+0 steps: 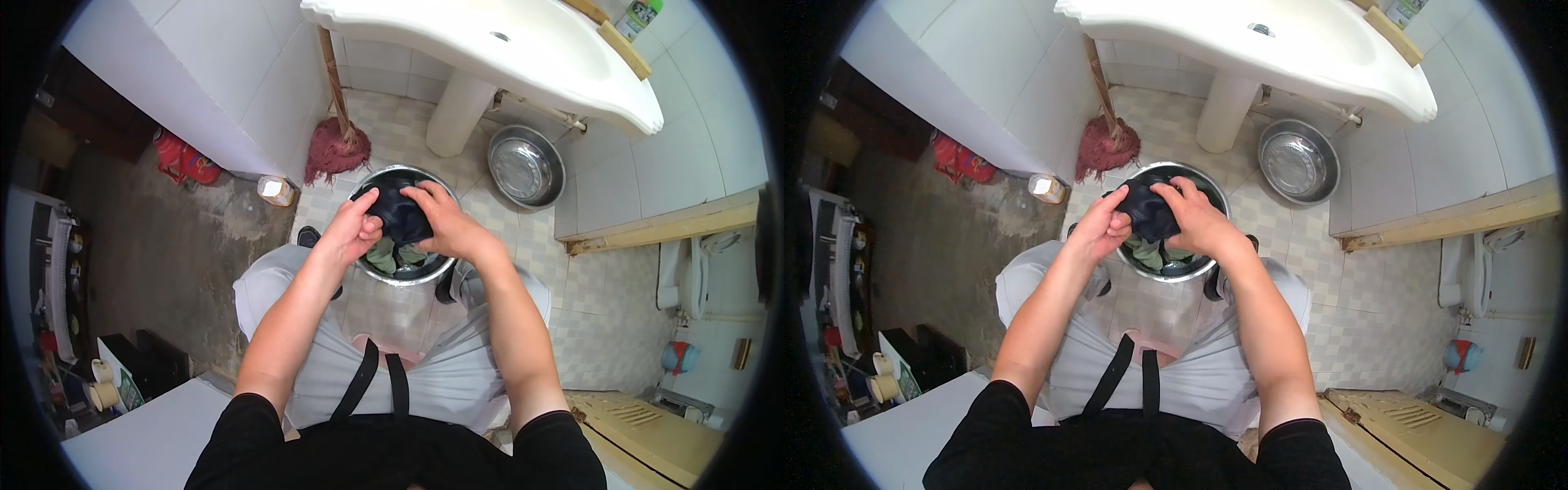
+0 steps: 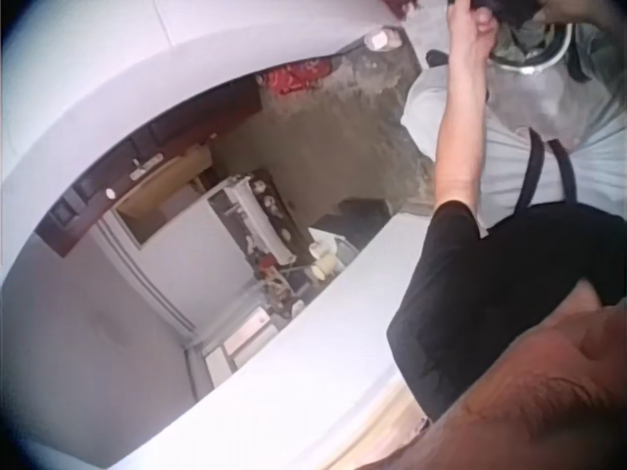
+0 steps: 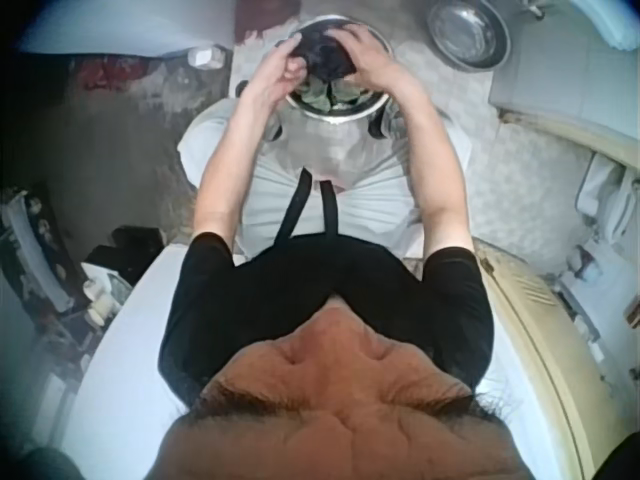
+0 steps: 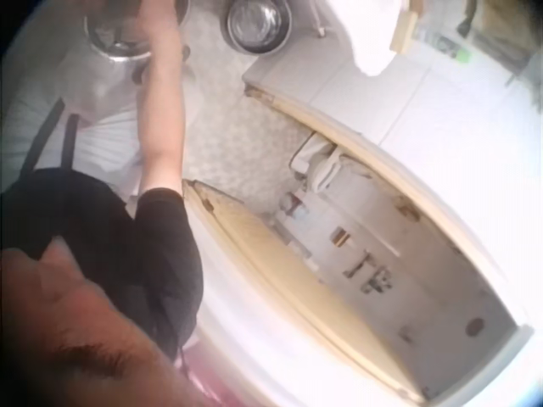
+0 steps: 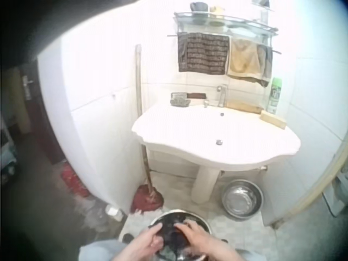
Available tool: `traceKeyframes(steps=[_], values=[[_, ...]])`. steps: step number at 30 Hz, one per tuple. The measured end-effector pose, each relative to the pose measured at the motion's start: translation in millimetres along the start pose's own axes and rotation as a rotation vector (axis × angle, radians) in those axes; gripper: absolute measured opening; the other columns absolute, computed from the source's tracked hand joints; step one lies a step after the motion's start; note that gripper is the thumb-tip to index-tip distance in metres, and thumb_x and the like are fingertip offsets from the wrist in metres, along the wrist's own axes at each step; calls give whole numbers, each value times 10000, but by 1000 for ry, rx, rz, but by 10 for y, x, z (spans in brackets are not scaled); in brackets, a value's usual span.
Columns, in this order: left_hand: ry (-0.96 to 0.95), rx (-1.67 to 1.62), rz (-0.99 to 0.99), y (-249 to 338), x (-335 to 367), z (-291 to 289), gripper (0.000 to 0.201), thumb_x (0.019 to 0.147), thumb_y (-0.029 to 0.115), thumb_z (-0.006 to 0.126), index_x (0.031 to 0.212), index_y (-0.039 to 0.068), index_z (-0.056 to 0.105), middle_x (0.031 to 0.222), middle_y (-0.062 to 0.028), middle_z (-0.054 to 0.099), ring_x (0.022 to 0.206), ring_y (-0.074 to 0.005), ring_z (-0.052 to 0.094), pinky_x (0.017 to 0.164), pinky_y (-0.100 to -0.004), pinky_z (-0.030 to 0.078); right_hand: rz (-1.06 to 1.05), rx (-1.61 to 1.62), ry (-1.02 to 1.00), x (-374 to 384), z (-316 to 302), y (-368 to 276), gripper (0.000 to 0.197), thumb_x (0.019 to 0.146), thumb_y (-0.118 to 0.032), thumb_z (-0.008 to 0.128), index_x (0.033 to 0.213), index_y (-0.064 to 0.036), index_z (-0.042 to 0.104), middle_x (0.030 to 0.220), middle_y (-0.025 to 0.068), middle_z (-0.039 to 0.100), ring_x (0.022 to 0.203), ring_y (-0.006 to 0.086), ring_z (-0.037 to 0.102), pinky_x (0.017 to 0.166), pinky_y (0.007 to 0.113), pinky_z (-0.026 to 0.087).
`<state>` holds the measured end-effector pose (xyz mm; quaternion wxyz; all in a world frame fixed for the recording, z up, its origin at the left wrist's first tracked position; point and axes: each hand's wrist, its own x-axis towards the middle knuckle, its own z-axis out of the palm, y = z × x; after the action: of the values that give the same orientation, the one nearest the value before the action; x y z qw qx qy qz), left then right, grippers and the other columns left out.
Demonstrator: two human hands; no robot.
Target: The person hand-washes a light green and black garment in a metal basin filled with water. They repeatedly submerge, agitate, and wring the fabric, then lift and fold it before returning it to the basin.
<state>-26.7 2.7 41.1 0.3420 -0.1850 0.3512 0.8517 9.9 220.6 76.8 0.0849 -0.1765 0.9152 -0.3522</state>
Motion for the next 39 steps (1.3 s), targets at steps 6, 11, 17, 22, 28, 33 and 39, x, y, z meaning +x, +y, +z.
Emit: traceKeyframes(steps=[6,11,17,22,28,33,39], values=[[-22,-62,-8,50,32,-53,224,1005,310,558,940,96,541,610,13,510,441,-56,430,368,-191,291,-146,148,307,180,-110,24,384,780,63,568,1148,-30,625,1108,149,633,1081,308,601,953,375,471],[-16,93,-58,83,20,-13,315,1023,344,509,1098,44,567,960,-87,677,576,-87,513,435,-193,363,182,467,446,214,-138,97,139,882,-75,576,981,1,636,822,102,652,795,197,626,756,320,501],[-80,301,137,96,-24,-20,347,1027,351,492,1145,34,566,1069,-100,674,696,-93,606,521,-209,452,297,467,519,227,-122,262,213,886,-187,634,942,19,618,771,105,656,724,167,612,688,324,495],[-29,476,114,47,-107,133,449,1014,423,497,1225,28,534,1153,-109,622,757,-136,642,605,-255,504,292,364,373,246,13,231,209,876,-191,635,962,0,626,787,78,651,724,158,600,667,316,487],[-126,589,2,-50,-177,270,541,998,458,521,1320,30,444,1167,-116,593,858,-192,703,555,-268,573,297,260,258,253,180,227,216,844,-193,643,966,-15,626,777,71,649,704,153,593,654,316,492],[-171,717,-2,-114,-147,238,462,982,389,574,1276,48,472,1138,-98,621,824,-181,703,572,-277,571,240,411,167,248,197,113,263,896,-262,607,974,-14,646,833,176,663,793,307,646,745,386,502],[-188,717,-63,-106,-67,176,361,969,299,610,1213,56,500,1073,-87,649,741,-158,698,533,-248,559,231,334,130,259,135,72,338,979,-303,576,862,9,630,690,45,581,663,119,511,625,313,453]])
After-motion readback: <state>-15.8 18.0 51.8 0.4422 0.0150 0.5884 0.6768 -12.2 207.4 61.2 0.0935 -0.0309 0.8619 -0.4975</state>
